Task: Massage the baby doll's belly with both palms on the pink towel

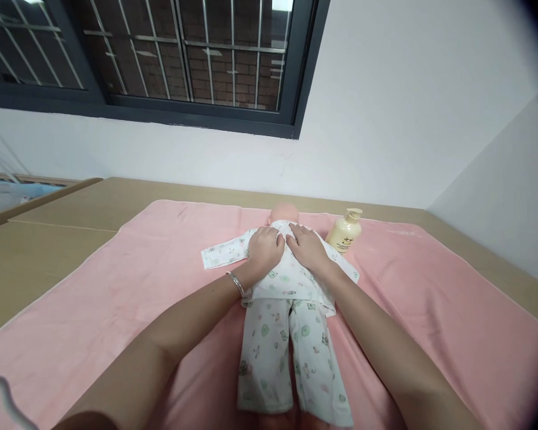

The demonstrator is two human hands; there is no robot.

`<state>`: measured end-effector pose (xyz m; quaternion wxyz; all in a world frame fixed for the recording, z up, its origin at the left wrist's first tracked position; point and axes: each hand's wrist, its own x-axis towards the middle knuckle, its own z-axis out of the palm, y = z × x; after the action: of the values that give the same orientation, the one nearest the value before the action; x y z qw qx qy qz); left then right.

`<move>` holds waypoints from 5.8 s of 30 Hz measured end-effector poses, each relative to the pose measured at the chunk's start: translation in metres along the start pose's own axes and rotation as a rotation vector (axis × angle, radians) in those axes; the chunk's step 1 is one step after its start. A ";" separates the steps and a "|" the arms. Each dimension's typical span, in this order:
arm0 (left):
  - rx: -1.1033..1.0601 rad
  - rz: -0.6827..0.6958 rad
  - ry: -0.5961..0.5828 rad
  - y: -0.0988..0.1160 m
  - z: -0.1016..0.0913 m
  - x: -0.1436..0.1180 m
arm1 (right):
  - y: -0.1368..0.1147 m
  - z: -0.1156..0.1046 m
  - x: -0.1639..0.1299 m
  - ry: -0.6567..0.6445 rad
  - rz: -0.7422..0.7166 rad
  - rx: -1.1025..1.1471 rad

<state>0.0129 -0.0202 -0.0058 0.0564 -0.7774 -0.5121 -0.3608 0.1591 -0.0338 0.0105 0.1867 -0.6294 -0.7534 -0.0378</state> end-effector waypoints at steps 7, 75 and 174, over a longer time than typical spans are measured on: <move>0.009 -0.016 -0.097 0.002 -0.007 0.006 | -0.017 -0.014 -0.007 0.034 -0.041 -0.201; -0.158 0.044 -0.006 -0.011 0.011 0.010 | 0.007 0.016 0.007 0.069 0.030 0.192; -0.102 0.096 -0.063 -0.018 0.017 0.013 | 0.000 0.012 -0.007 0.285 -0.019 -0.043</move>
<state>0.0092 0.0059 -0.0149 0.0179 -0.8139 -0.4566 -0.3587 0.1570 -0.0370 -0.0024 0.2780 -0.6143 -0.7242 -0.1445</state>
